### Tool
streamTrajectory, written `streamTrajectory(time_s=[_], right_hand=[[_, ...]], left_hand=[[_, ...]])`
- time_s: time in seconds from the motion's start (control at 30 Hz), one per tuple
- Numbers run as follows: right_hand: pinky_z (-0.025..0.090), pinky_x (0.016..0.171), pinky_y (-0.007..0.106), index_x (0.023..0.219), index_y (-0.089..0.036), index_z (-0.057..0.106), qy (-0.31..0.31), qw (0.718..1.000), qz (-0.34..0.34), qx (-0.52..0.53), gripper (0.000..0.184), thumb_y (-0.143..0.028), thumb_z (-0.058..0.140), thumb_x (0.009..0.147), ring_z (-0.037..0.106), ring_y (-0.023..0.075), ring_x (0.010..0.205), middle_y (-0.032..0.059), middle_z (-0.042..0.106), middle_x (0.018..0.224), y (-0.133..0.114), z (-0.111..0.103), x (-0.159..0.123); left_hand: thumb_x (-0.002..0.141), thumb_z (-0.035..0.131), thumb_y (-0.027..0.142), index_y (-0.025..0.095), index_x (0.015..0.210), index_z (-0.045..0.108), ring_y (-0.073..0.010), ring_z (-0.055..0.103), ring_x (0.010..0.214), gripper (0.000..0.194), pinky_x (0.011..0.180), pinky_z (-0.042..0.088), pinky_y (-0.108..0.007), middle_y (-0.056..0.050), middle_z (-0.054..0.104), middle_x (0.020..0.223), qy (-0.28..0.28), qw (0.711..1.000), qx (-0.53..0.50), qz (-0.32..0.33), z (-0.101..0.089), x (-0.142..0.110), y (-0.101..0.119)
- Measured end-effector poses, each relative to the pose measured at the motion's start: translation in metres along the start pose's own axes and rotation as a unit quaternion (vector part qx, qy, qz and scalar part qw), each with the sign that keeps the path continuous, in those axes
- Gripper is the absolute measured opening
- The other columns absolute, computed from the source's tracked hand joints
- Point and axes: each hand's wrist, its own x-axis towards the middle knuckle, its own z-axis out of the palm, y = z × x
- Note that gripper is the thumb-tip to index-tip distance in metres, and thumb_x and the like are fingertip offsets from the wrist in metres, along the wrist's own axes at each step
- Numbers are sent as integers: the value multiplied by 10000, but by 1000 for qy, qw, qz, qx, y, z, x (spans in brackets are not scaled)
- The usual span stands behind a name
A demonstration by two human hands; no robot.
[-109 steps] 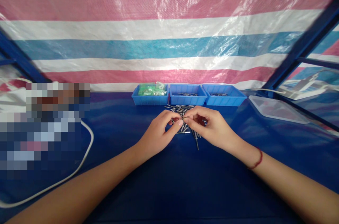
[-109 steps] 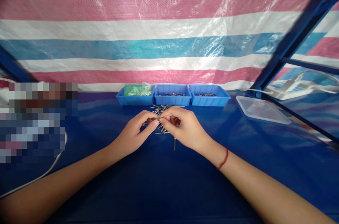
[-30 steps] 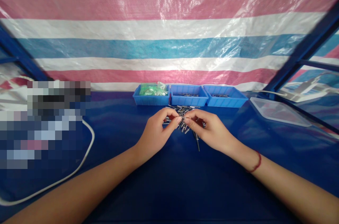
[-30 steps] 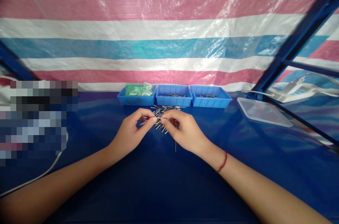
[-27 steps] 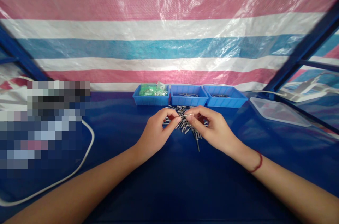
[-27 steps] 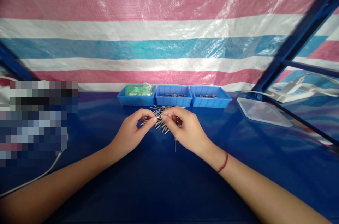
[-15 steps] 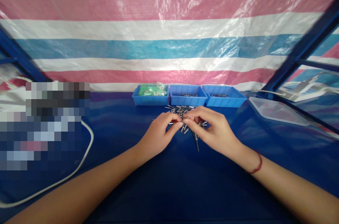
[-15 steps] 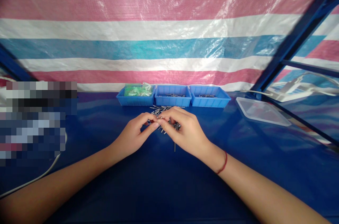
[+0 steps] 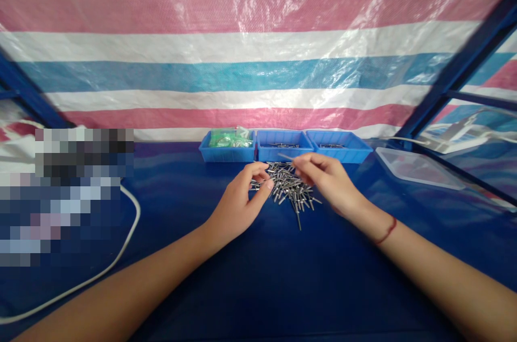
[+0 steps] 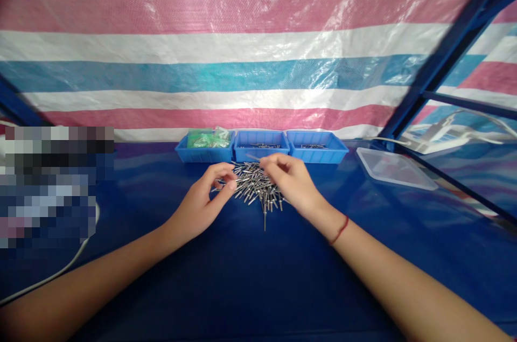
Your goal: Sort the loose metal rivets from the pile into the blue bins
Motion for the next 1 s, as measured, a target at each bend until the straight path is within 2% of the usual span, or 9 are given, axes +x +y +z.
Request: streamTrajectory(time_s=[0.07,0.13,0.2,0.3,0.4,0.5,0.6,0.8,1.0], right_hand=[[308,419,213,663,-165,588,126,986,71,88,219,-357,652,747,396,71,469,-24,501,591,4,-12,11],[300,386,205,696,-173,602,225,952,141,155,156,-312,653,747,381,66,448,-22,495,607,8,-27,22],[295,358,200,719,-182,604,262,931,175,183,150,-313,604,790,367,67,425,-22,477,591,10,-40,30],[301,341,186,762,-171,607,278,916,196,211,233,-333,479,870,378,65,411,-21,471,584,13,-50,36],[316,346,173,790,-146,619,254,919,197,230,286,-320,418,895,387,55,409,-24,472,591,15,-47,34],[329,361,170,794,-138,629,209,930,189,238,268,-307,439,882,396,50,419,-27,473,600,13,-37,29],[336,382,175,788,-142,629,172,940,179,233,243,-310,469,863,400,52,434,-28,479,615,10,-29,23],[308,415,195,762,-149,619,122,960,158,196,226,-346,524,817,395,60,463,-28,484,622,8,-17,16],[289,456,229,748,-145,631,20,999,37,12,232,-367,572,777,392,81,496,-25,502,598,9,-6,6]], left_hand=[[886,509,243,194,1097,515,-166,594,956,217,847,453,-306,-57,635,1034,-26,999,15,17,0,0,0],[894,494,227,196,1046,557,-170,580,975,168,888,432,-323,-50,639,1024,-65,996,41,49,0,-1,0],[906,469,222,202,1028,589,-173,561,997,172,920,410,-339,-45,640,1016,-115,987,67,92,-1,-2,2],[917,447,255,229,1095,611,-190,535,1028,243,926,396,-362,-57,617,1083,-200,962,108,154,-3,-5,6],[923,435,298,269,1182,589,-220,504,1064,303,921,379,-394,-53,577,1201,-260,931,149,207,-3,-9,11],[936,409,275,263,1183,586,-219,492,1089,304,928,353,-394,-27,561,1263,-283,916,173,225,-2,-11,14],[944,405,249,245,1108,611,-192,514,1068,264,902,345,-363,-5,602,1202,-283,917,181,215,-1,-11,14],[912,496,328,222,930,646,-169,567,983,185,866,359,-319,-4,652,1037,-281,928,158,186,-2,-8,14],[887,507,212,195,933,628,-148,600,845,130,780,412,-279,-4,663,890,-264,939,153,156,0,-5,14]])
